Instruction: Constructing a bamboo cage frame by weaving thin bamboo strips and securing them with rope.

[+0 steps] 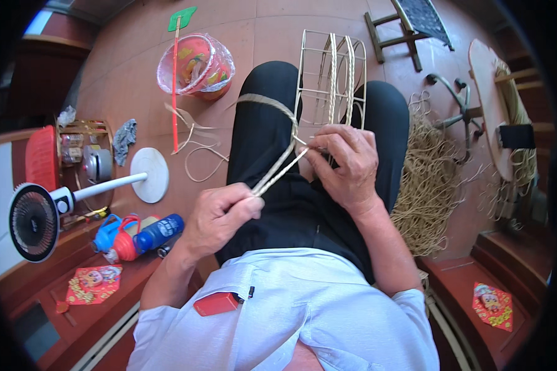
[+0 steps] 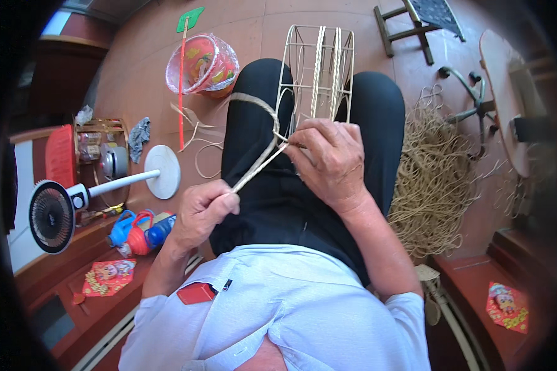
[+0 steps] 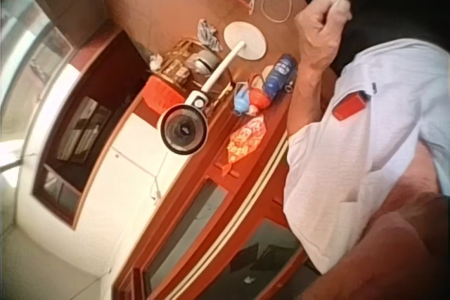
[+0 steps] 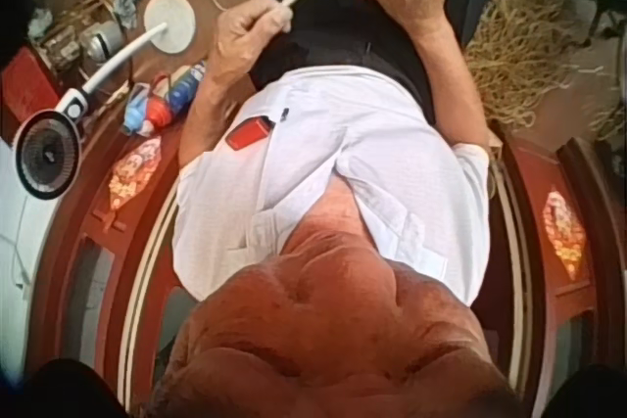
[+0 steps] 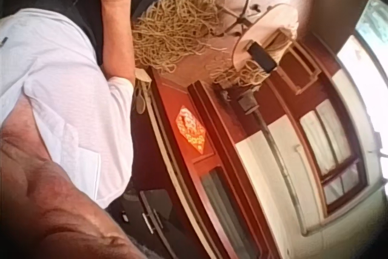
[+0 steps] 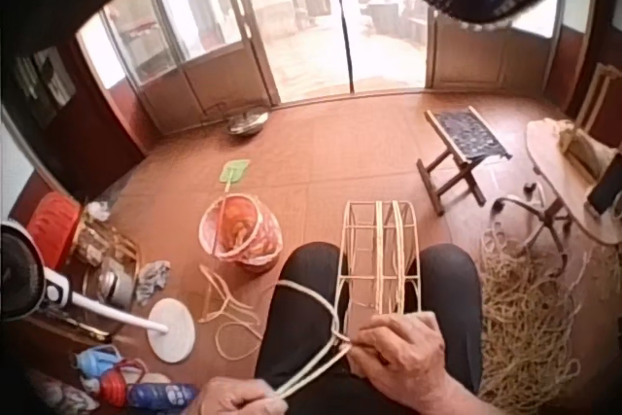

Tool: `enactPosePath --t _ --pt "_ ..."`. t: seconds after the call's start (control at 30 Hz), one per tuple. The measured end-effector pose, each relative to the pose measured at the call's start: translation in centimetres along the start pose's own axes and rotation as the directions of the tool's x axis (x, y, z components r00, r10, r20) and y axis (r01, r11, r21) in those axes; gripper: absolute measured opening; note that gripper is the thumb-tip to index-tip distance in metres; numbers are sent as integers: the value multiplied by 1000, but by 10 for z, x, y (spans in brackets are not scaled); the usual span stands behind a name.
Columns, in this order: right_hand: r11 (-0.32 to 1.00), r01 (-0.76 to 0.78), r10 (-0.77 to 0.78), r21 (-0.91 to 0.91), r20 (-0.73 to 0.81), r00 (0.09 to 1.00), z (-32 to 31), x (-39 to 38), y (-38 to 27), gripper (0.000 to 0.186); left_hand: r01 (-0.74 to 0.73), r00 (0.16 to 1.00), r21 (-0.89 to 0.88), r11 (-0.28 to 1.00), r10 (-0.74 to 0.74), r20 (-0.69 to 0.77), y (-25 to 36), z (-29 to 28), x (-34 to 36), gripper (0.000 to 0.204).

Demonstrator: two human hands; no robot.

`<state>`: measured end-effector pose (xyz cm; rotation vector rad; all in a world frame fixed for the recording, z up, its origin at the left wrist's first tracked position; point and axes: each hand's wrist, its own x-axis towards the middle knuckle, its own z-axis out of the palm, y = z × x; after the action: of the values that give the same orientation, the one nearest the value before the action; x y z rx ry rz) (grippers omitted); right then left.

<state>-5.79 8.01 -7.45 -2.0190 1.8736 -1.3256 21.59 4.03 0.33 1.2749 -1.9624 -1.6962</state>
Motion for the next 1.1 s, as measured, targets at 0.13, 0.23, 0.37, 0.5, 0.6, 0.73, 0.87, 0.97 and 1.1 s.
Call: enactPosePath --t 0.13,0.23,0.37,0.5,0.6,0.73,0.87,0.97,1.1 --pt "1000 -6 6 -20 -2 1000 -5 1 -2 17 332 937 331 883 -271 -219 -84 -58 -23 27" --pt "1000 4 -5 -7 -20 1000 -1 1 -2 17 558 817 192 807 -494 -298 -222 -120 -72 29" --pt "999 45 -46 -30 -43 998 0 -1 -1 17 691 715 514 509 -590 -377 -329 -196 -173 46" --pt "998 44 -46 -42 -48 998 0 -3 0 16 783 441 622 22 -726 -528 -348 -227 -232 50" --pt "998 54 -55 -26 -51 997 2 0 -2 16 847 424 516 128 -747 -511 -345 -246 -231 52" --pt "1000 -2 1 -18 -47 999 1 -1 -5 15 491 870 764 419 -288 -401 -255 -183 -94 51" --pt "1000 1 0 30 -56 998 6 4 -8 14 -5 899 471 882 210 -385 -78 -46 10 21" --pt "1000 -17 16 -3 -47 999 9 3 -4 13 -275 851 526 805 458 -256 -34 25 49 35" --pt "996 -66 65 -64 -18 998 -2 -4 -3 12 -320 706 665 675 638 -308 -45 65 76 23"
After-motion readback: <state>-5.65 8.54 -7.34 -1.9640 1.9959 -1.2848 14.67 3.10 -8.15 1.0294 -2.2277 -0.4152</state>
